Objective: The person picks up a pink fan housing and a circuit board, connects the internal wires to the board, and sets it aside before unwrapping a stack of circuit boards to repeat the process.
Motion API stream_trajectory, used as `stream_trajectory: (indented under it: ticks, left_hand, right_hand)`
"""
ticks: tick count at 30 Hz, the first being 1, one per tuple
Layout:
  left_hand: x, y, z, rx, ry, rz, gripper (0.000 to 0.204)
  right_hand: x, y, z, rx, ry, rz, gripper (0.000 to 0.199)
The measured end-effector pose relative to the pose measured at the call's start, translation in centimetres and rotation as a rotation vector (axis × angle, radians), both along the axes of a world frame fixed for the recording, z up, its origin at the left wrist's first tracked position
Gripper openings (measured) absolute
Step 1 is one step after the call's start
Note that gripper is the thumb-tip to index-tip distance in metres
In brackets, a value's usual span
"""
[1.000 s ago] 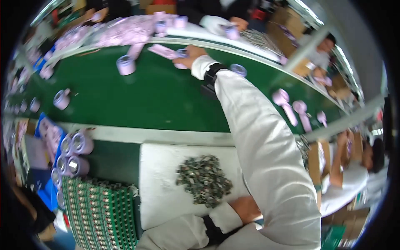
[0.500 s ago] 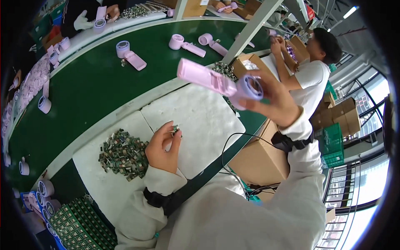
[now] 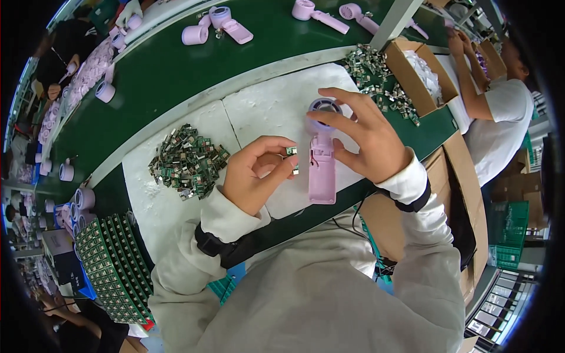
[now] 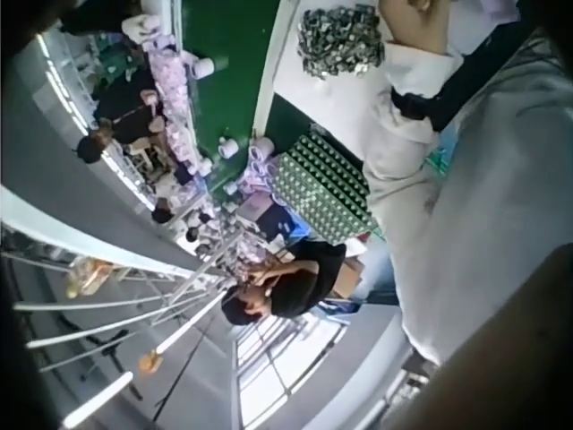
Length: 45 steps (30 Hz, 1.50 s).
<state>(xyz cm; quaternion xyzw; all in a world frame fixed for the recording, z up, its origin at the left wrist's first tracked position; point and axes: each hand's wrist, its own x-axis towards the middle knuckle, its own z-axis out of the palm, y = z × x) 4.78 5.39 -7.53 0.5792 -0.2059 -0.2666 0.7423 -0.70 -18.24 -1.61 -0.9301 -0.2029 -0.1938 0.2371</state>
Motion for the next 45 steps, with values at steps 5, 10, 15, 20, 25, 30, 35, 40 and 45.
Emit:
stream_trajectory:
  ticks: [5, 10, 15, 20, 25, 30, 35, 40, 45]
  left_hand:
    - [-1.1, -0.3, 0.9, 0.037, -0.184, -0.174, 0.025]
    - [-1.8, -0.6, 1.4, 0.205, -0.454, -0.402, 0.022]
    - [-1.7, -0.4, 1.1, 0.212, -0.472, -0.366, 0.021]
    - [-1.3, 0.2, 1.0, 0.193, -0.320, -0.532, 0.021]
    - [-1.0, 0.6, 1.4, 0.132, -0.242, -0.553, 0.021]
    - [-0.8, 0.4, 1.3, 0.095, -0.021, -0.050, 0.022]
    - [-1.0, 0.1, 0.7, 0.193, -0.025, 0.016, 0.026]
    - [-1.6, 0.1, 0.3, 0.205, -0.097, 0.035, 0.026]
    - [-1.7, 0.4, 0.4, 0.246, -0.182, 0.026, 0.026]
  right_hand:
    - [-2.4, 0.4, -1.8, 0.087, 0.480, -0.009, 0.043]
    - [-1.4, 0.2, -2.9, 0.026, 0.320, 0.158, 0.035]
    - [-1.0, 0.3, -3.2, 0.013, 0.229, 0.181, 0.027]
    - [-2.5, 2.5, -3.2, 0.273, 0.310, 0.042, 0.023]
    - [-3.6, 4.8, -3.7, 0.306, 0.326, -0.199, 0.017]
    - [-4.2, 5.4, -4.7, 0.360, 0.267, -0.262, 0.016]
    - [-4.3, 5.4, -5.2, 0.461, 0.262, -0.223, 0.017]
    - [-4.1, 5.2, -5.6, 0.457, 0.245, -0.235, 0.018]
    - [-4.4, 5.7, -5.5, 0.558, 0.238, -0.298, 0.020]
